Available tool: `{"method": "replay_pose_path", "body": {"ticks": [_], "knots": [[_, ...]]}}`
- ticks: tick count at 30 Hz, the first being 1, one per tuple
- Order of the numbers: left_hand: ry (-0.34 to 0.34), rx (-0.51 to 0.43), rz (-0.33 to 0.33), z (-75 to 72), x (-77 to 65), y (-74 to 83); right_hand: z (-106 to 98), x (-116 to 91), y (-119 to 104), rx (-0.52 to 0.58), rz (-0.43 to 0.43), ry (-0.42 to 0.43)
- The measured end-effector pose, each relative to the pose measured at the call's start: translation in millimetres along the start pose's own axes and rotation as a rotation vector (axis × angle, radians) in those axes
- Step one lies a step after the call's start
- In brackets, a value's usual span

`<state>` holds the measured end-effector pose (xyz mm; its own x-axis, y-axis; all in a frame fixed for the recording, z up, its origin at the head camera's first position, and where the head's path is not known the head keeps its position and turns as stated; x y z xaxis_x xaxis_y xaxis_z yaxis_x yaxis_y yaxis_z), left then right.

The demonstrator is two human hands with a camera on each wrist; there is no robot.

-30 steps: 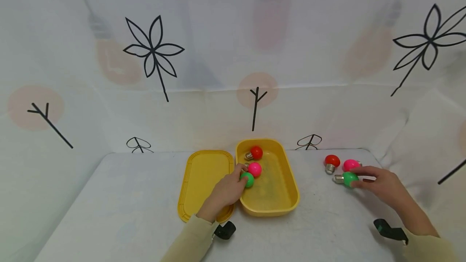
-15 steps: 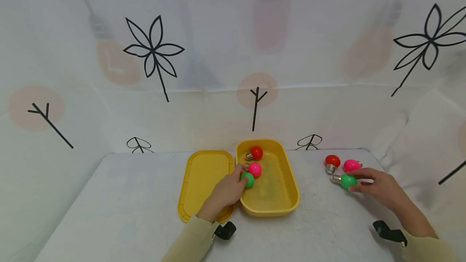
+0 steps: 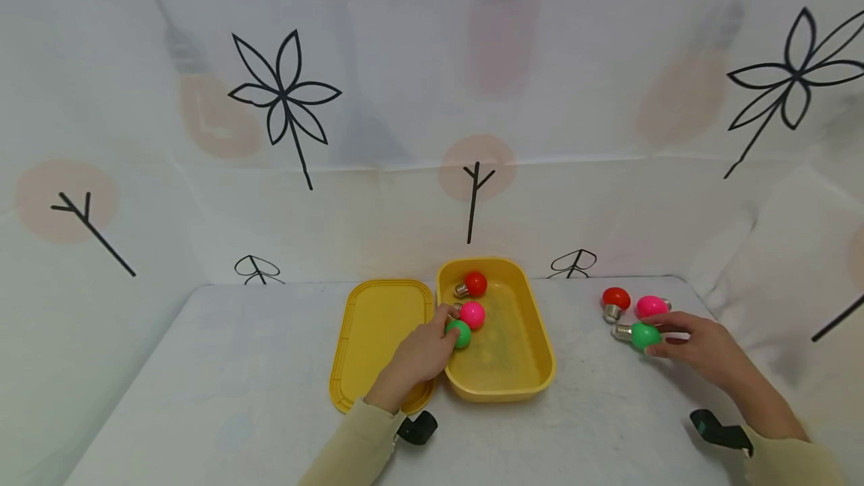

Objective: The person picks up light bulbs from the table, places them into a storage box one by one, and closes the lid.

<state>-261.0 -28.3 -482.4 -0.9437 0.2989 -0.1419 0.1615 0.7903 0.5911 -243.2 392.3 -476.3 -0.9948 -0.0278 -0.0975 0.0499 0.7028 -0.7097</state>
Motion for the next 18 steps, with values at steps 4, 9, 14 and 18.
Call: {"method": "replay_pose_path", "body": {"ticks": [4, 9, 14, 18], "knots": [[0.003, 0.0, 0.002, -0.7, -0.6, 0.0, 1.0, 1.7, -2.0, -0.003, -0.003, -0.003], [0.009, 0.003, 0.008, -1.0, -0.8, 0.8, 2.0, 3.5, -1.2, 0.004, 0.0, -0.016], [0.01, 0.007, 0.009, -1.0, -1.1, 0.7, 2.9, 5.2, 0.0, 0.006, 0.01, -0.022], [0.006, 0.007, 0.005, -1.1, -1.2, 0.8, 3.2, 4.7, -0.8, 0.0, 0.009, -0.013]]}}
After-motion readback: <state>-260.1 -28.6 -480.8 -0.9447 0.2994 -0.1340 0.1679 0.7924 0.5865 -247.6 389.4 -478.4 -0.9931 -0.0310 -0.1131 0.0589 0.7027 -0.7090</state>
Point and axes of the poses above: each hand's wrist, its own x-axis towards the middle knuckle, its own z-axis out of the palm, y = z × x, the point moved 6 cm from there along x, towards the middle knuckle, and after that the axes turned 8 degrees about x, right-handed, at the moved point
